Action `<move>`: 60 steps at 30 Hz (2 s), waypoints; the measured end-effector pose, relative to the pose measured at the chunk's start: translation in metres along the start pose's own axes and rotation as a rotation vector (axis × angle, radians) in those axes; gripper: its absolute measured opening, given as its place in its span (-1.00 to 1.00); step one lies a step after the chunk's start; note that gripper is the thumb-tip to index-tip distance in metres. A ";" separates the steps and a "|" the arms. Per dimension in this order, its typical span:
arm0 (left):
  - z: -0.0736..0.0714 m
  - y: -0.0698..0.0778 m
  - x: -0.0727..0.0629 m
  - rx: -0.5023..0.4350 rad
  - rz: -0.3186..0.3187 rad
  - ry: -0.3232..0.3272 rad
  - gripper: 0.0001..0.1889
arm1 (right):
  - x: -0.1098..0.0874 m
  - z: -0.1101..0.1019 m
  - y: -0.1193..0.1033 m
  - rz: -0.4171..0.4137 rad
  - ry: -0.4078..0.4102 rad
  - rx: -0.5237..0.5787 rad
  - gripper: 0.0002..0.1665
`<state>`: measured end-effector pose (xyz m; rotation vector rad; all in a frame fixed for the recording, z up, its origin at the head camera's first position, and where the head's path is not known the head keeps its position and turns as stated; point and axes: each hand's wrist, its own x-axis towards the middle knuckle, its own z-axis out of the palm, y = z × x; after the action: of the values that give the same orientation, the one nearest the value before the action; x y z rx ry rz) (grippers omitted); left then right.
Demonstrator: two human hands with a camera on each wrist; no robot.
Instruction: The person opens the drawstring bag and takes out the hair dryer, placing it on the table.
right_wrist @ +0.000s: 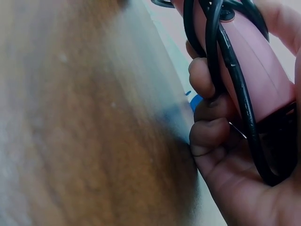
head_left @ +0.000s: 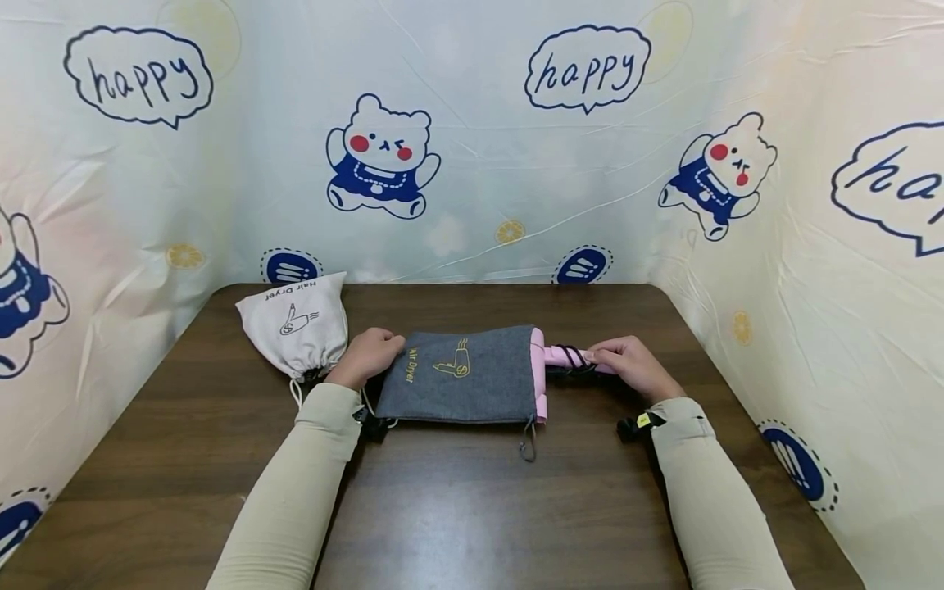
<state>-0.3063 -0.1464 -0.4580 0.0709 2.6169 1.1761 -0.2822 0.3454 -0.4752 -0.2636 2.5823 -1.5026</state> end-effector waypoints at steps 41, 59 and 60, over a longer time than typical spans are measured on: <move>-0.004 -0.005 0.001 -0.047 0.012 -0.016 -0.53 | 0.000 -0.001 0.000 -0.018 0.015 0.025 -0.62; -0.009 -0.009 -0.006 -0.141 0.016 -0.020 -0.51 | -0.002 -0.005 0.009 -0.014 0.050 0.089 -0.60; -0.009 -0.010 -0.006 -0.139 0.019 -0.015 -0.51 | -0.002 -0.005 0.009 -0.013 0.050 0.091 -0.60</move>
<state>-0.3026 -0.1602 -0.4582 0.0775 2.5186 1.3550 -0.2826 0.3545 -0.4801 -0.2351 2.5453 -1.6466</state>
